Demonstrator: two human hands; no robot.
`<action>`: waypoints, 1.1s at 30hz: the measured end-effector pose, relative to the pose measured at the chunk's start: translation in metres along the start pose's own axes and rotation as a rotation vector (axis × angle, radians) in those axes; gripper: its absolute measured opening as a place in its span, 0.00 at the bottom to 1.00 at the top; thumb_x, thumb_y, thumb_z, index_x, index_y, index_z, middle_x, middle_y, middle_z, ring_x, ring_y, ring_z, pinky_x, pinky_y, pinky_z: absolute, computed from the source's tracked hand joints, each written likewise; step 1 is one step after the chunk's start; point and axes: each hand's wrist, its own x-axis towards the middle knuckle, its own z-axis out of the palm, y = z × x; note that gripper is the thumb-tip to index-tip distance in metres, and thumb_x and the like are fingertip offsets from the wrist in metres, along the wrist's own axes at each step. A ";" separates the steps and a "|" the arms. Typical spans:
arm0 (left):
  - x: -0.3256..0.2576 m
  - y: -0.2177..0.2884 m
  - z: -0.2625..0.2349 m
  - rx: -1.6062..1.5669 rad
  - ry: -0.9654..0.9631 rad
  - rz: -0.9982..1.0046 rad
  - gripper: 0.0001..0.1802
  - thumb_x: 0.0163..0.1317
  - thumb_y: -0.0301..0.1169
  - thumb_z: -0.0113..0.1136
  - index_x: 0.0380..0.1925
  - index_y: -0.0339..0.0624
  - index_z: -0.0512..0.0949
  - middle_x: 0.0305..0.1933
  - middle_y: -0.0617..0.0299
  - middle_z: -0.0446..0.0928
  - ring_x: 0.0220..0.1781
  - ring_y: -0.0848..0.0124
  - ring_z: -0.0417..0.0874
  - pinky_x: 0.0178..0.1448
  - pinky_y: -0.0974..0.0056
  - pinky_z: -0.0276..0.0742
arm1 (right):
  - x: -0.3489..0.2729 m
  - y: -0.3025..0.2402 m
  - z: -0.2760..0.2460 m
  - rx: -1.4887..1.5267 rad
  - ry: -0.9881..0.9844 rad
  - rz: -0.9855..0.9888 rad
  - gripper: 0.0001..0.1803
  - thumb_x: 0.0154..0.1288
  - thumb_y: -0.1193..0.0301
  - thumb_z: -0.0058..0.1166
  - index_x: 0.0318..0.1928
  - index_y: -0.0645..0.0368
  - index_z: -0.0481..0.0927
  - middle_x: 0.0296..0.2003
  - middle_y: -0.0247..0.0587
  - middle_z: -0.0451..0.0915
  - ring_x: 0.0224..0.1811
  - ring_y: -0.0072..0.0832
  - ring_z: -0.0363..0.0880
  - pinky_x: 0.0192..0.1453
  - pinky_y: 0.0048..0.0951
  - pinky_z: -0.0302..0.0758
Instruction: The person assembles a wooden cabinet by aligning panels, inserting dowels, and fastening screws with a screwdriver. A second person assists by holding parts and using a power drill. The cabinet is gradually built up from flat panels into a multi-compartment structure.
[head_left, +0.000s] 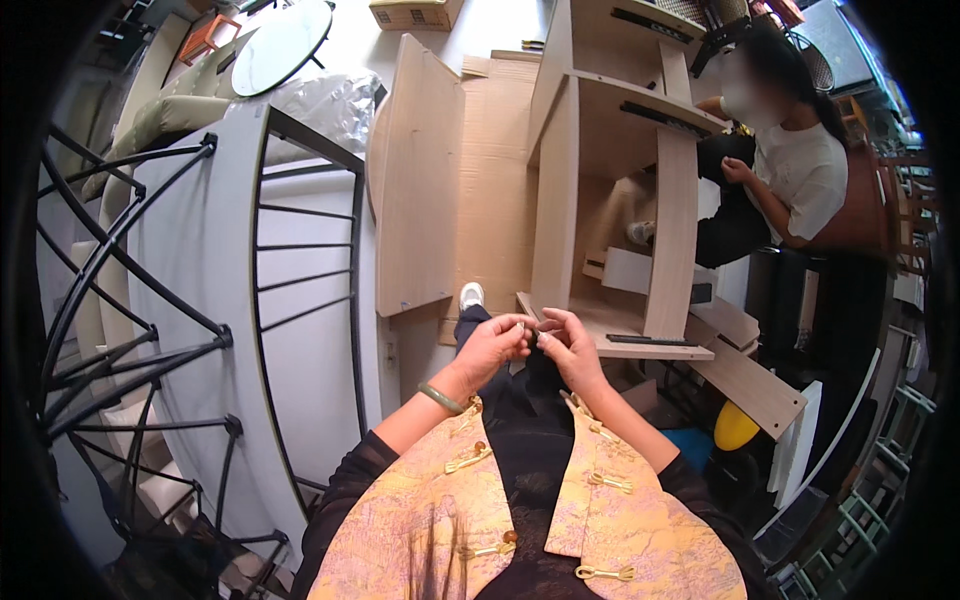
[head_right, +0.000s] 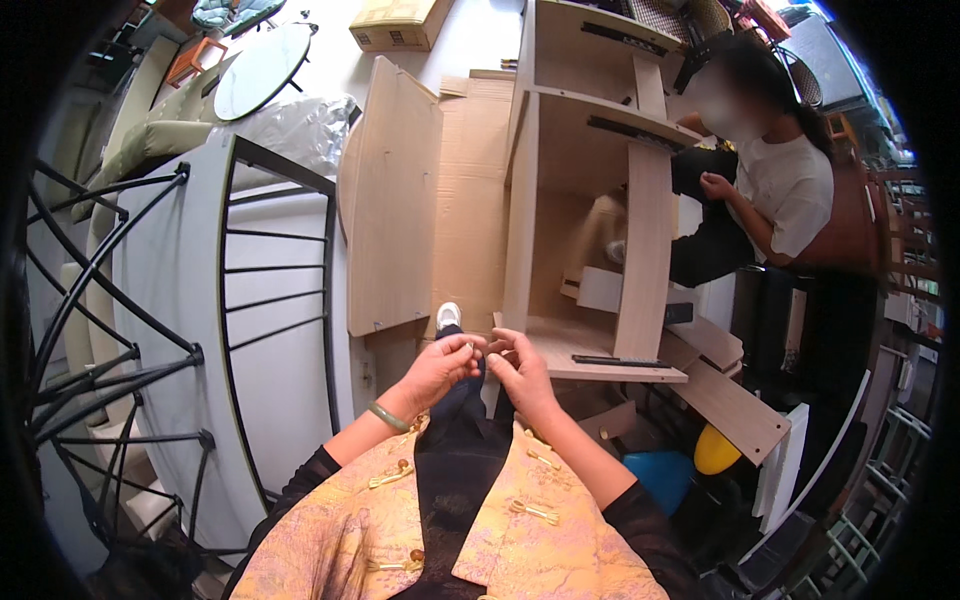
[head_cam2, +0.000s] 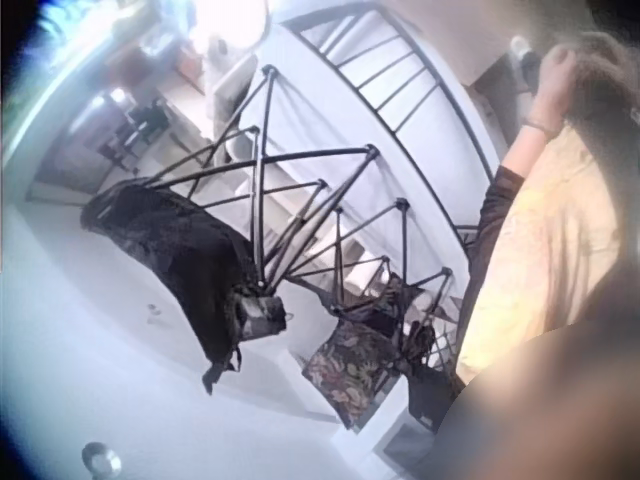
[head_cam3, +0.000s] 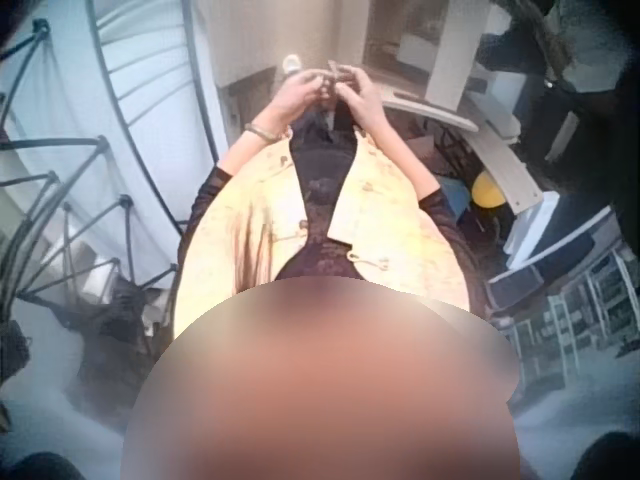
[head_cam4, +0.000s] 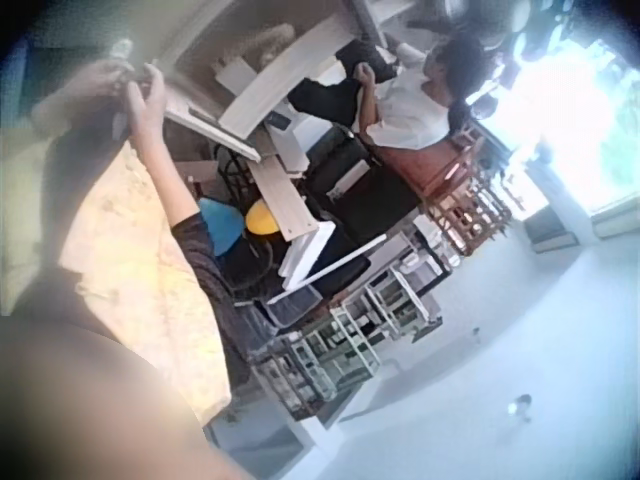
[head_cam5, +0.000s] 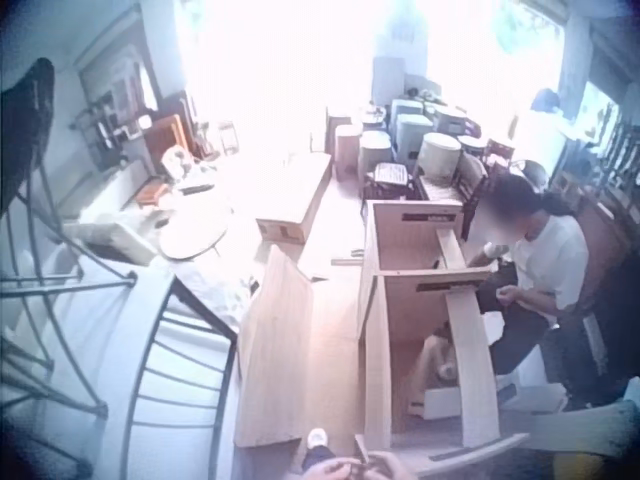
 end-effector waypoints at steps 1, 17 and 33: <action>-0.004 0.009 -0.009 0.012 -0.020 -0.034 0.14 0.68 0.32 0.51 0.50 0.37 0.73 0.38 0.66 0.75 0.39 0.77 0.76 0.47 0.69 0.75 | 0.005 -0.004 0.015 0.037 -0.002 -0.079 0.20 0.62 0.76 0.54 0.55 0.61 0.71 0.41 0.37 0.76 0.38 0.21 0.75 0.44 0.23 0.73; 0.026 0.044 0.017 0.127 -0.089 -0.307 0.16 0.67 0.46 0.52 0.28 0.48 0.74 0.23 0.71 0.69 0.25 0.79 0.66 0.30 0.73 0.63 | 0.012 0.004 0.015 0.083 0.185 -0.119 0.16 0.62 0.68 0.58 0.48 0.62 0.74 0.39 0.41 0.75 0.36 0.27 0.79 0.40 0.28 0.75; 0.195 0.189 0.008 0.061 -0.015 -0.372 0.08 0.65 0.27 0.52 0.43 0.39 0.74 0.44 0.56 0.78 0.46 0.67 0.78 0.56 0.62 0.75 | 0.020 0.065 -0.017 -0.291 0.488 0.518 0.15 0.49 0.66 0.65 0.37 0.58 0.81 0.31 0.45 0.83 0.34 0.38 0.83 0.39 0.35 0.77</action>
